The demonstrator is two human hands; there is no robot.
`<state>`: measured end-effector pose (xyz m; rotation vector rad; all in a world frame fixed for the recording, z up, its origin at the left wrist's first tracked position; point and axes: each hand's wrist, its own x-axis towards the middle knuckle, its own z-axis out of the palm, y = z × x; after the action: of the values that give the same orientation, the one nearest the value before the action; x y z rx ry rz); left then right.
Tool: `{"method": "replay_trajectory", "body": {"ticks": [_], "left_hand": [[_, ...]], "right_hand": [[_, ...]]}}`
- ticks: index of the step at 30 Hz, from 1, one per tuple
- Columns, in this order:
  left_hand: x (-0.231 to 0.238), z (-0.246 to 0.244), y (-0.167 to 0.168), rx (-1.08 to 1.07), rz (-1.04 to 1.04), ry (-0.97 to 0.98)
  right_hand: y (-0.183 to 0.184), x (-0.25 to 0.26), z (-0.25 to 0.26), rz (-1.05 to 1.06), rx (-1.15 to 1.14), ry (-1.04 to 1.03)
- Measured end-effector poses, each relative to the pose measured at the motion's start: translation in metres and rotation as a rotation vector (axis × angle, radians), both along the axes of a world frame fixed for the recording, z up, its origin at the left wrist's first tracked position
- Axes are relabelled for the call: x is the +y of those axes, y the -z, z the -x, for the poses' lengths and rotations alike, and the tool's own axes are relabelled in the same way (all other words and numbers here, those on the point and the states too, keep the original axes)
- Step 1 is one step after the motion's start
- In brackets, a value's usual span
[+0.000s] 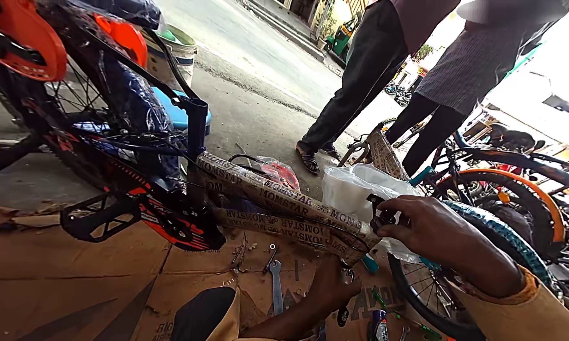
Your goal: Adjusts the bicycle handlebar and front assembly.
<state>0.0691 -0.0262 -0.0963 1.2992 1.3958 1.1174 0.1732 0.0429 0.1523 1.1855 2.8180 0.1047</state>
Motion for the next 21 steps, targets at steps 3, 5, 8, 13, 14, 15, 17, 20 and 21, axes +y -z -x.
{"method": "replay_trajectory", "body": {"ticks": [3,5,8,13,14,15,17,20,21], "left_hand": [[0.0003,-0.0011,0.0024,-0.018,-0.012,-0.010],[0.0003,-0.0010,0.0031,-0.022,-0.014,-0.006],[0.0000,-0.0009,0.0045,-0.020,-0.011,-0.004],[-0.0003,-0.0013,0.0021,-0.005,0.006,-0.005],[-0.0006,-0.0014,0.0020,-0.003,0.008,-0.004],[-0.0007,-0.0016,0.0021,-0.004,0.009,-0.006],[-0.0007,-0.0014,0.0018,-0.006,0.017,-0.002],[-0.0011,-0.0010,0.0005,0.002,0.028,-0.002],[-0.0013,-0.0007,-0.0007,0.013,0.026,-0.002]], "right_hand": [[0.0043,0.0004,0.0043,-0.021,-0.013,0.023],[0.0035,-0.0012,0.0056,-0.003,-0.015,-0.012],[0.0013,-0.0013,0.0028,0.053,0.031,-0.060],[0.0006,0.0037,-0.0038,0.120,0.072,-0.123],[-0.0003,0.0030,-0.0032,0.126,0.069,-0.110],[-0.0014,0.0022,-0.0022,0.136,0.069,-0.091],[-0.0037,0.0007,0.0001,0.146,0.076,-0.050],[-0.0054,-0.0006,0.0030,0.143,0.065,0.007],[-0.0056,-0.0011,0.0035,0.136,0.058,0.013]]}}
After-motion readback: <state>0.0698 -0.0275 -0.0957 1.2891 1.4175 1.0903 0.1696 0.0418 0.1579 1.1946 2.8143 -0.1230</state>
